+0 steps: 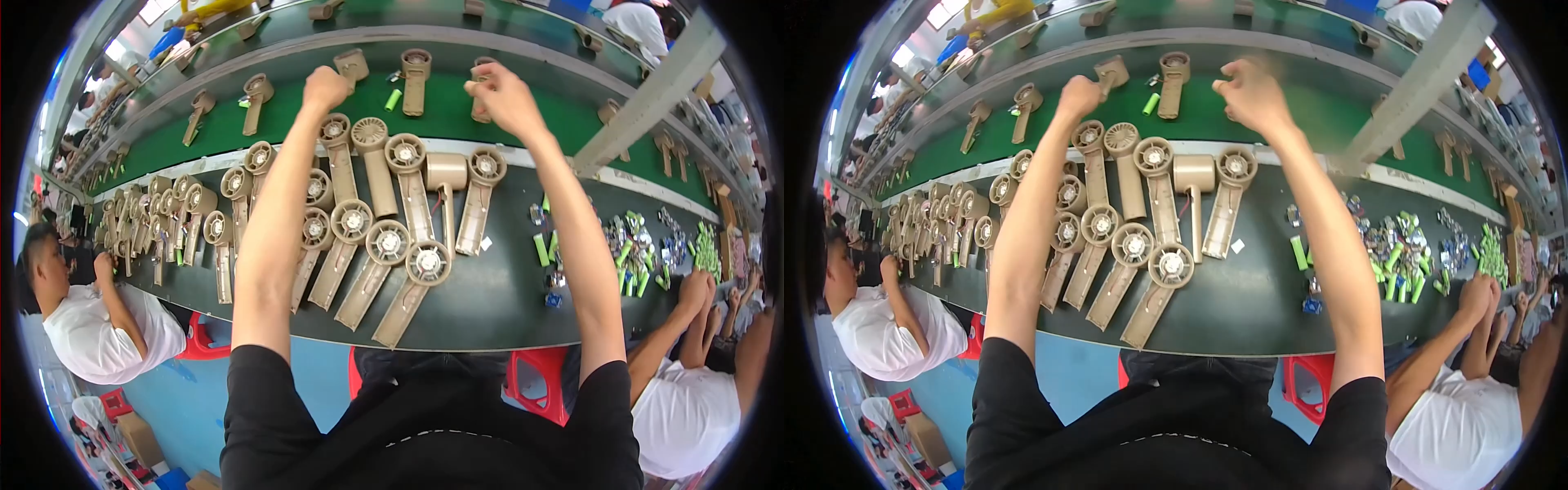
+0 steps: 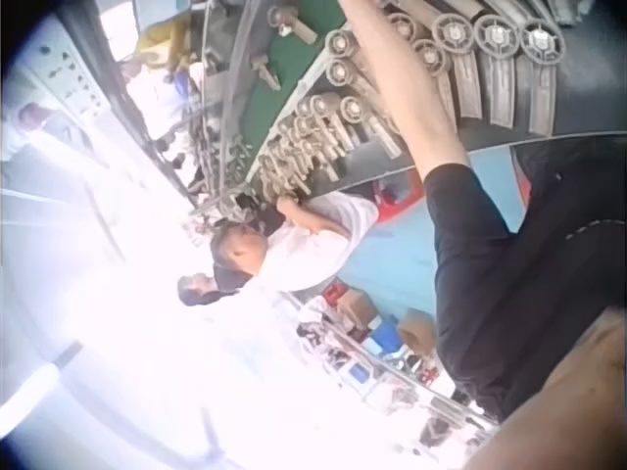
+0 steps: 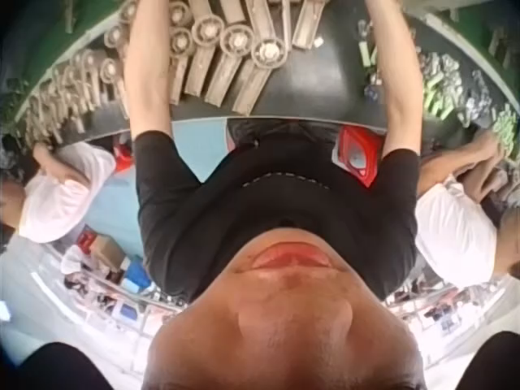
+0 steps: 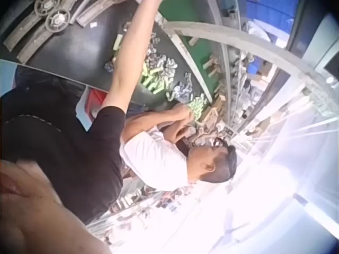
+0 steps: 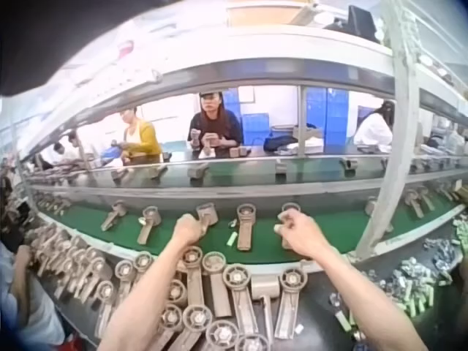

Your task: The person assembles handheld fans by inserting battery and circuit board units into plastic fan casings by hand and placing the assembled casings onto an upper conveyor belt.

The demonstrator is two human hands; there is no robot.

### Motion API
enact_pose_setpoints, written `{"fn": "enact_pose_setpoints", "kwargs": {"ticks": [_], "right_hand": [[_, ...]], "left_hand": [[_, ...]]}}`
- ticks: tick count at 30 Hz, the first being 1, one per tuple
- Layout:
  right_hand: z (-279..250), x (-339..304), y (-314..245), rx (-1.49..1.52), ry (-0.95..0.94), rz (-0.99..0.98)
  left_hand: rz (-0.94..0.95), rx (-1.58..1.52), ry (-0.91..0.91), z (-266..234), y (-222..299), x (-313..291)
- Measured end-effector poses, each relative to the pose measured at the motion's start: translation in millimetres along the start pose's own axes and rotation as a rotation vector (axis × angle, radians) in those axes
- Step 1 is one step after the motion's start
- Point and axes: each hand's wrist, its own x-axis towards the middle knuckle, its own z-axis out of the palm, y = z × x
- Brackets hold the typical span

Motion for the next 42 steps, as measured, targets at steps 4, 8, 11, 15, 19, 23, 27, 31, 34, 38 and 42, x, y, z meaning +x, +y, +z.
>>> {"fn": "enact_pose_setpoints", "kwargs": {"ticks": [4,8,11,15,19,23,27,31,34,38,42], "right_hand": [[-74.6,-88.6,-3.1,0.157,0.043,0.084],[-104.0,-196.4,13.3,0.152,0.124,0.174],[-98.4,-258.5,12.9,-0.124,0.131,0.264],[-64.0,-311.5,16.6,-0.328,0.246,0.23],[-48.6,-332.1,30.2,-0.347,0.356,0.158],[-73.5,-328.3,18.9,0.143,0.404,0.233],[-99.6,-324.8,6.6,0.306,0.436,0.127],[-106.0,-319.6,6.0,0.516,0.447,0.145],[-99.9,-322.6,-10.3,0.54,0.466,0.199],[-72.9,-321.2,-33.9,0.615,0.443,0.196],[-56.8,-317.6,-41.0,0.845,0.407,0.126]], "left_hand": [[0.215,-0.07,0.166,-42.4,28.7,-87.9],[0.321,-0.215,0.084,-81.7,85.1,-241.8],[0.412,-0.317,-0.01,-63.5,103.9,-332.3],[0.41,-0.354,-0.119,3.2,111.8,-393.7],[0.425,-0.343,-0.104,52.0,115.2,-410.6],[0.402,-0.279,-0.143,49.5,114.2,-412.8],[0.508,-0.353,0.014,28.1,121.3,-405.3],[0.547,-0.523,-0.047,17.2,129.5,-397.0],[0.784,-0.609,0.101,16.7,138.6,-395.9],[0.906,-0.686,0.128,16.5,165.2,-398.4],[0.986,-0.668,0.156,30.4,146.0,-394.3]]}}
